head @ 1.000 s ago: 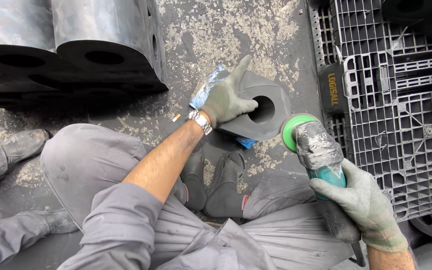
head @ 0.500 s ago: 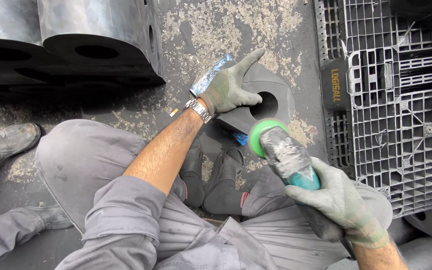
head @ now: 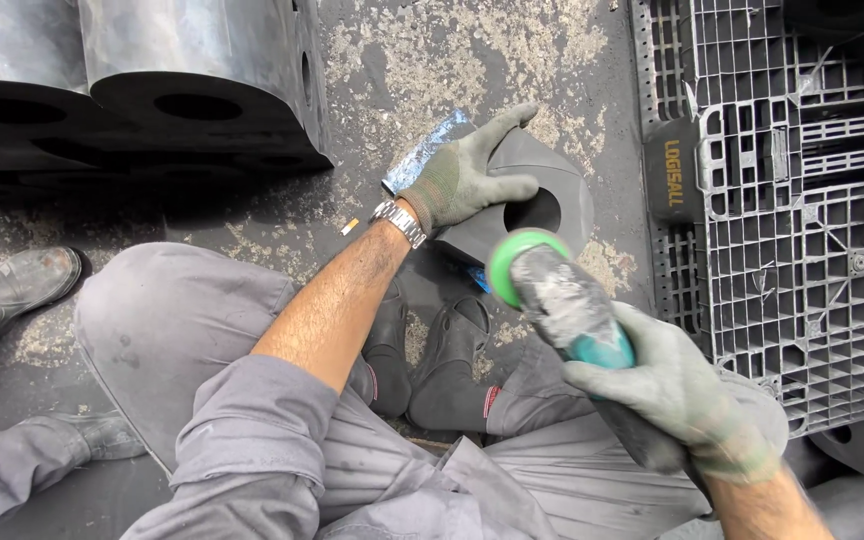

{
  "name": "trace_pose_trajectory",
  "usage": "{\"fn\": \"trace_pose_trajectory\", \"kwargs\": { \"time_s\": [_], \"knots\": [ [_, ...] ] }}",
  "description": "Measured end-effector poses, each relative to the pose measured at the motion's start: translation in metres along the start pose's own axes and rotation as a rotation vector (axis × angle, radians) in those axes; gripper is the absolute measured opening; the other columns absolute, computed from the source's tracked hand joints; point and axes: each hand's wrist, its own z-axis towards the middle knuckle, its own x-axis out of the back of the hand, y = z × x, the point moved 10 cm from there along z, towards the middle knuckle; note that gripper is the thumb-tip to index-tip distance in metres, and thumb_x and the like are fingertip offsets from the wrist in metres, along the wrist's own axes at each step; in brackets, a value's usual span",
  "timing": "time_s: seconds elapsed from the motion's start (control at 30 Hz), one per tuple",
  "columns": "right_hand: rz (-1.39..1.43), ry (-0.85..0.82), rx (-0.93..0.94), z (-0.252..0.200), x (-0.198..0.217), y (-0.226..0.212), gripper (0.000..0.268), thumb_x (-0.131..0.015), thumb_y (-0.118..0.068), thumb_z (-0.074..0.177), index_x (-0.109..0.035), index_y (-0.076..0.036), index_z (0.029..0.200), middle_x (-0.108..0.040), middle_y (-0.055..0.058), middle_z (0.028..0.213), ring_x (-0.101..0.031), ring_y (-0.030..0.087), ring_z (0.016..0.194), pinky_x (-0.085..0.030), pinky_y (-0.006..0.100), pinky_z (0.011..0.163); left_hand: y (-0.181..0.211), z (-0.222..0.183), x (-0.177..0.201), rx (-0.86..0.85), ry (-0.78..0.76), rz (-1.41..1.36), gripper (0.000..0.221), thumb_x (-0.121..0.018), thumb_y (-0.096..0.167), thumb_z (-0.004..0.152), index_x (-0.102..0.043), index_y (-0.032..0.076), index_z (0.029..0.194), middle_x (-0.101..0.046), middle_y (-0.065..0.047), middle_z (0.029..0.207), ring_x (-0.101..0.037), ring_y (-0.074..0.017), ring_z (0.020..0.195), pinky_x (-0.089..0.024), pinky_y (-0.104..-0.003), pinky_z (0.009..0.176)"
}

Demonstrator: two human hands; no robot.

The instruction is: Sanding and smoothing the edges of heavy rubber components using an angle grinder.

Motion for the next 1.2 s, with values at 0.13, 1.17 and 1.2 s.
{"fn": "trace_pose_trajectory", "kwargs": {
  "time_s": [0.13,1.17,1.2],
  "knots": [
    [-0.052,0.007,0.028,-0.002,0.004,-0.005,0.069,-0.086,-0.035,0.065,-0.068,-0.013,0.128,-0.075,0.006,0.094,-0.074,0.013,0.081,-0.059,0.032,0.076,0.004,0.000,0.004,-0.031,0.017,-0.086,0.077,-0.073,0.047,0.097,-0.036,0.025,0.160,-0.048,-0.017,0.162,-0.046,-0.0346,0.150,-0.037,-0.046,0.122],
    [-0.042,0.028,0.040,0.015,0.015,-0.016,0.054,-0.084,-0.037,0.069,-0.073,-0.006,0.113,-0.076,0.009,0.088,-0.070,0.016,0.077,-0.058,0.034,0.072,-0.011,-0.001,0.000,0.135,-0.041,-0.038,0.067,-0.058,0.052,0.096,-0.037,0.035,0.157,-0.056,-0.013,0.153,-0.058,-0.0317,0.137,-0.045,-0.042,0.115],
    [-0.022,0.045,-0.012,0.014,0.019,-0.010,0.055,-0.084,-0.036,0.069,-0.073,-0.007,0.114,-0.078,0.010,0.087,-0.070,0.016,0.076,-0.058,0.034,0.072,-0.013,0.001,0.000,0.099,-0.038,-0.045,0.067,-0.058,0.053,0.097,-0.036,0.034,0.157,-0.056,-0.015,0.153,-0.057,-0.0326,0.138,-0.045,-0.042,0.115]
  ]
}}
